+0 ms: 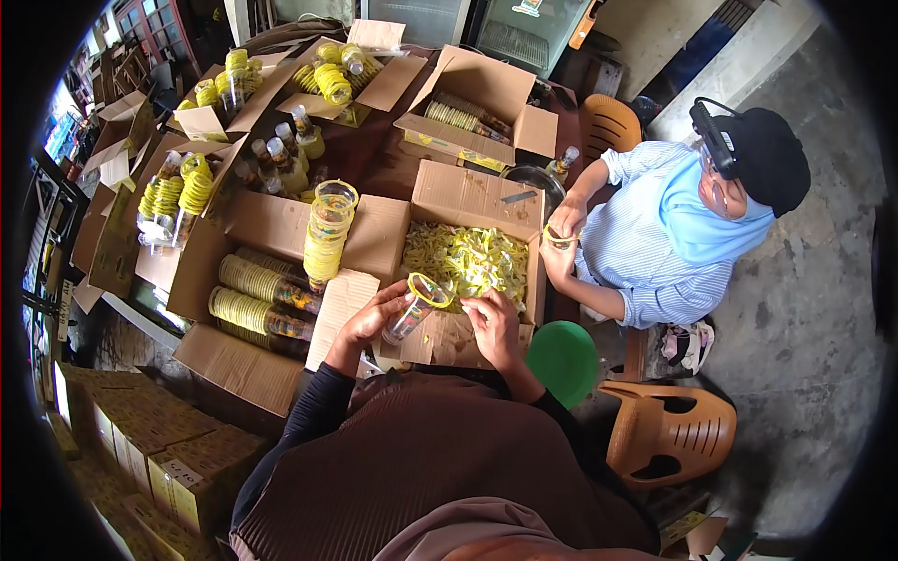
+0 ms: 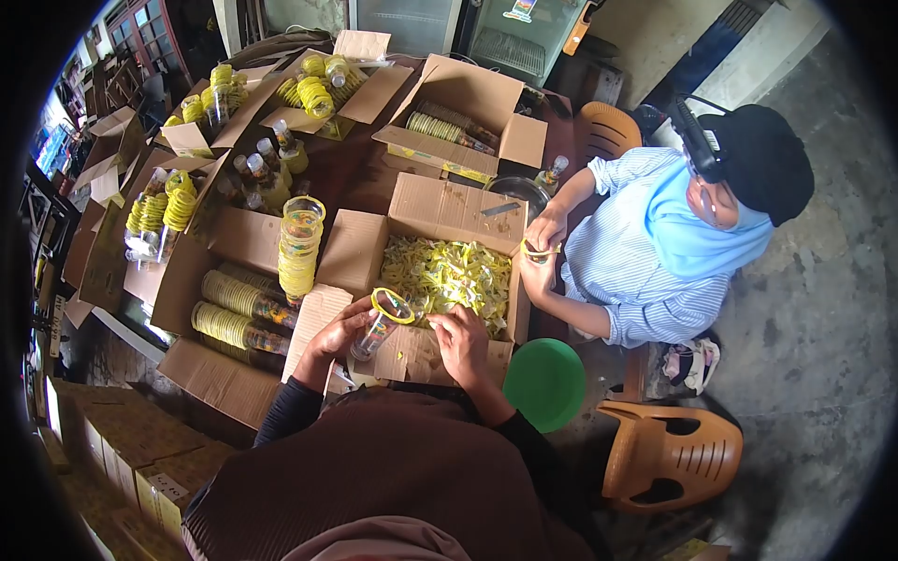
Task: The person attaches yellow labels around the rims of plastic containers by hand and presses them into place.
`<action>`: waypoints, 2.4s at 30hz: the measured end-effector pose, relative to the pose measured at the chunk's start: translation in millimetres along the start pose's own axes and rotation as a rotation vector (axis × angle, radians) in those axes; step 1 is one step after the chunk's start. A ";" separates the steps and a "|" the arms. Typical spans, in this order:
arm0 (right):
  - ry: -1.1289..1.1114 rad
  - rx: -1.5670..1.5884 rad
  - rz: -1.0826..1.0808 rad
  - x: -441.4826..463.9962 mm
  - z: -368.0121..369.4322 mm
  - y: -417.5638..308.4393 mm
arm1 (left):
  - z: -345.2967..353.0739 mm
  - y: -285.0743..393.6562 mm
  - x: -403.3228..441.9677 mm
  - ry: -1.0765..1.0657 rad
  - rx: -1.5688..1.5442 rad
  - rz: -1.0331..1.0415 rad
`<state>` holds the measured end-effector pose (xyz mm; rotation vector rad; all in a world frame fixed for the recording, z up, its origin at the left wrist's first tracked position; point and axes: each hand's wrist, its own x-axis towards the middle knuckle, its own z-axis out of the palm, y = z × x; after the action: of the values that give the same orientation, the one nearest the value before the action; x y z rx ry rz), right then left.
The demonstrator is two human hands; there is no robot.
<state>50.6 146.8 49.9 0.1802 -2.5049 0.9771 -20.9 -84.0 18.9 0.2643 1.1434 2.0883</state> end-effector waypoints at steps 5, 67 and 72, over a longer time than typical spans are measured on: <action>-0.059 -0.239 -0.168 -0.1 -8.9 -4.7 | 5.8 6.1 1.7 0.006 0.110 0.018; -0.028 -0.156 -0.082 -16.2 10.8 -3.6 | -7.2 -21.2 0.2 -0.179 0.019 -0.202; -0.005 0.047 0.113 -12.9 15.8 3.8 | -0.5 -13.1 -3.5 -0.219 -0.024 -0.181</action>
<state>55.5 138.5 31.4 0.0562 -2.5207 1.0823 -12.1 -82.2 8.7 0.3553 0.9737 1.8624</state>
